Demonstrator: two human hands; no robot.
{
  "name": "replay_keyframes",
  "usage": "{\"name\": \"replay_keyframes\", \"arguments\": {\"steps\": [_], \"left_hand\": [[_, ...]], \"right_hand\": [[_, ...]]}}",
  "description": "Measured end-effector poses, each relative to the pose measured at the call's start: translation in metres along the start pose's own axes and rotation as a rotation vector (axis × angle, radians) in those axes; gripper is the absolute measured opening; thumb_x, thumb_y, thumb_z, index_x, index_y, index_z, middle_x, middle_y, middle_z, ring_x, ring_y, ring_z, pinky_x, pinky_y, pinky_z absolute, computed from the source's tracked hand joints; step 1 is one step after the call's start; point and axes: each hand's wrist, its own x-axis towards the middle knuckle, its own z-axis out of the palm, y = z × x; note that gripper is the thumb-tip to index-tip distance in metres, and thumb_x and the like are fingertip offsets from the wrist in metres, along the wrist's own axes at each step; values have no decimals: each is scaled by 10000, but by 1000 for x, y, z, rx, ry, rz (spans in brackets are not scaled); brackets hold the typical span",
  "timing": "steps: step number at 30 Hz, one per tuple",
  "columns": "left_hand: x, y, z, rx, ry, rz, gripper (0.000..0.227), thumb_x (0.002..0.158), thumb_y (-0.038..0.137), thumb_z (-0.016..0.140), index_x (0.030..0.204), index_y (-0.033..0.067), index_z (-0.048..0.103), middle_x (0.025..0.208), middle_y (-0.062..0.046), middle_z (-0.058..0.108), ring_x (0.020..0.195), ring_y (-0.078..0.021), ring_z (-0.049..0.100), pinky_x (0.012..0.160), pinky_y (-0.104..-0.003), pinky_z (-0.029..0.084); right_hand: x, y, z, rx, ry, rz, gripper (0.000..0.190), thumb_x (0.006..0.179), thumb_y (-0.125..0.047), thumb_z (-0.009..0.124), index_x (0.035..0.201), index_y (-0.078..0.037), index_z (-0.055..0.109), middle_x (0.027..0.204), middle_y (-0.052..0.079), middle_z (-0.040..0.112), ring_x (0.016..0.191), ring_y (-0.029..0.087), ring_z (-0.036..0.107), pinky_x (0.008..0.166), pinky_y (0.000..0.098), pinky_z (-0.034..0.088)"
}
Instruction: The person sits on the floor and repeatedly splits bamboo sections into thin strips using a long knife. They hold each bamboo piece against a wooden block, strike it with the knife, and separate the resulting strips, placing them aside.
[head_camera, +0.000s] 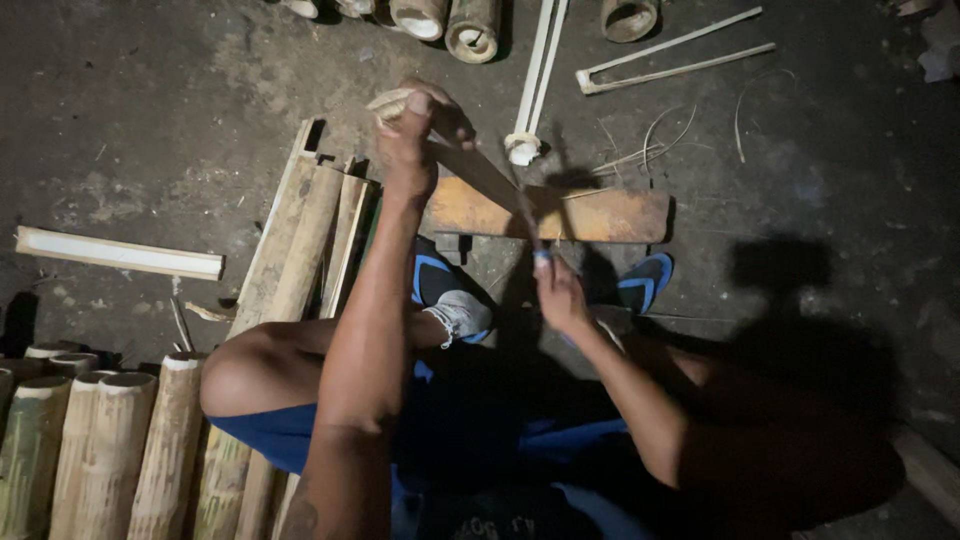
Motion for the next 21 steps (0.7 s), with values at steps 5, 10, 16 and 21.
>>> {"name": "replay_keyframes", "arguments": {"steps": [5, 10, 16, 21], "left_hand": [[8, 8, 5, 181, 95, 30, 486, 1006, 493, 633, 1109, 19, 663, 919, -120, 688, 823, -209, 685, 727, -364, 567], [-6, 9, -2, 553, -77, 149, 902, 983, 538, 720, 1573, 24, 270, 1411, -214, 439, 1267, -280, 492, 1110, -418, 454], [-5, -4, -14, 893, 50, 24, 1409, 859, 593, 867, 1609, -134, -78, 1684, -413, 37, 1608, -474, 122, 1321, -533, 157], [-3, -6, -17, 838, 41, 94, 1364, 838, 525, 913, 1613, -135, 5, 1691, -387, 152, 1612, -426, 213, 1347, -511, 206]], "right_hand": [[46, 105, 32, -170, -162, 282, 530, 1062, -477, 336, 1135, -67, 663, 1146, 273, 672, 1081, 486, 622, 923, 574, 489], [29, 50, 8, -82, -74, -24, 510, 1077, -419, 336, 1153, -11, 633, 1059, 303, 676, 969, 494, 653, 861, 570, 519], [-14, -72, -31, 196, -178, 104, 420, 1023, -365, 401, 1138, -41, 643, 830, 263, 710, 769, 424, 728, 728, 514, 568], [14, -2, 29, -1, -11, 67, 437, 1056, -387, 408, 1184, -49, 654, 1036, 256, 692, 955, 446, 673, 830, 531, 534]]}}
